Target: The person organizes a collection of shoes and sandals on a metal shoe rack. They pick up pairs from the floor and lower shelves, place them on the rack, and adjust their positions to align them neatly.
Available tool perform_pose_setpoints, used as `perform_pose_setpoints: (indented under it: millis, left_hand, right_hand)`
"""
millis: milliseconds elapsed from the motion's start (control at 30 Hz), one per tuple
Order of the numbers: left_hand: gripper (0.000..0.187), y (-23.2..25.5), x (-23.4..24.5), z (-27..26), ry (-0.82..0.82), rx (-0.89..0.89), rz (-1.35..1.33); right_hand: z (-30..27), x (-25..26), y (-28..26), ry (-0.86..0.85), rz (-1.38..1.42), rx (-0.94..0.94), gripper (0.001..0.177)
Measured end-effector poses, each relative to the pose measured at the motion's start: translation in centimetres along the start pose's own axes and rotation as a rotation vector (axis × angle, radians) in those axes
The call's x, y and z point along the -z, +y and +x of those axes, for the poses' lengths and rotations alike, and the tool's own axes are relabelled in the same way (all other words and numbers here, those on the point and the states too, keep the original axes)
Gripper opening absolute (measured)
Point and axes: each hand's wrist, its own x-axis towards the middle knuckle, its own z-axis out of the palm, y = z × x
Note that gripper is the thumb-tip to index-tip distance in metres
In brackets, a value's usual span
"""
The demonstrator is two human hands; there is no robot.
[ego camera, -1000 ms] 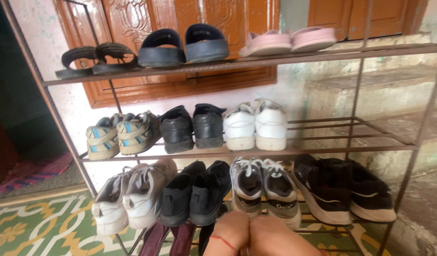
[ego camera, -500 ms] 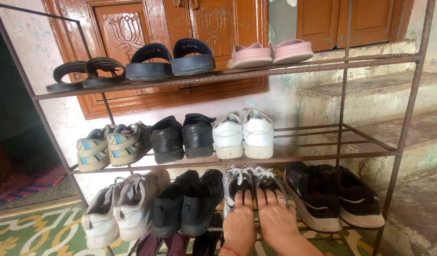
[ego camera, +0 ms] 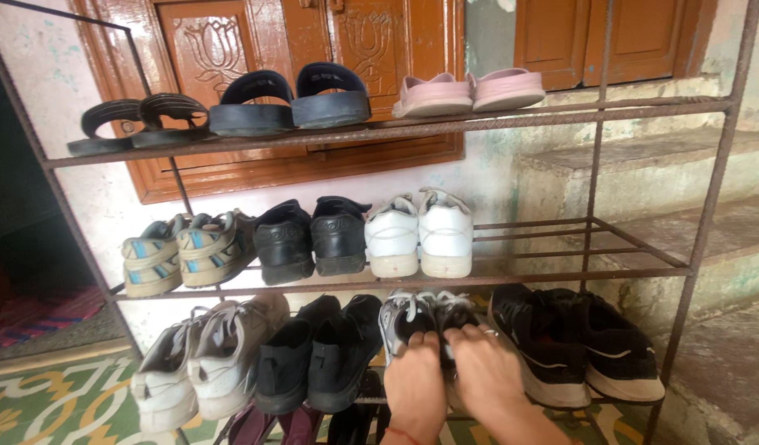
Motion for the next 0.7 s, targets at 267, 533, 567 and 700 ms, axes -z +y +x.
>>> perform_pose_setpoints:
  millis: [267, 533, 567, 700]
  left_hand:
    - [0.016, 3.9, 9.1, -1.2, -0.059, -0.051, -0.031]
    - [0.025, 6.7, 16.7, -3.8, -0.145, -0.083, -0.146]
    - [0.022, 7.0, 17.0, -4.6, -0.133, -0.092, -0.14]
    - [0.01, 8.7, 16.9, -7.4, 0.22, -0.419, 0.054]
  right_hand:
    - [-1.6, 9.4, -2.4, -0.245, 0.001, -0.065, 0.056]
    - [-5.8, 17.1, -0.1, -0.184, 0.16, 0.172, 0.053]
    - [-6.3, 18.1, 0.8, -0.24, 0.132, 0.161, 0.052]
    - [-7.7, 20.2, 5.3, -0.399, 0.034, 0.102, 0.059]
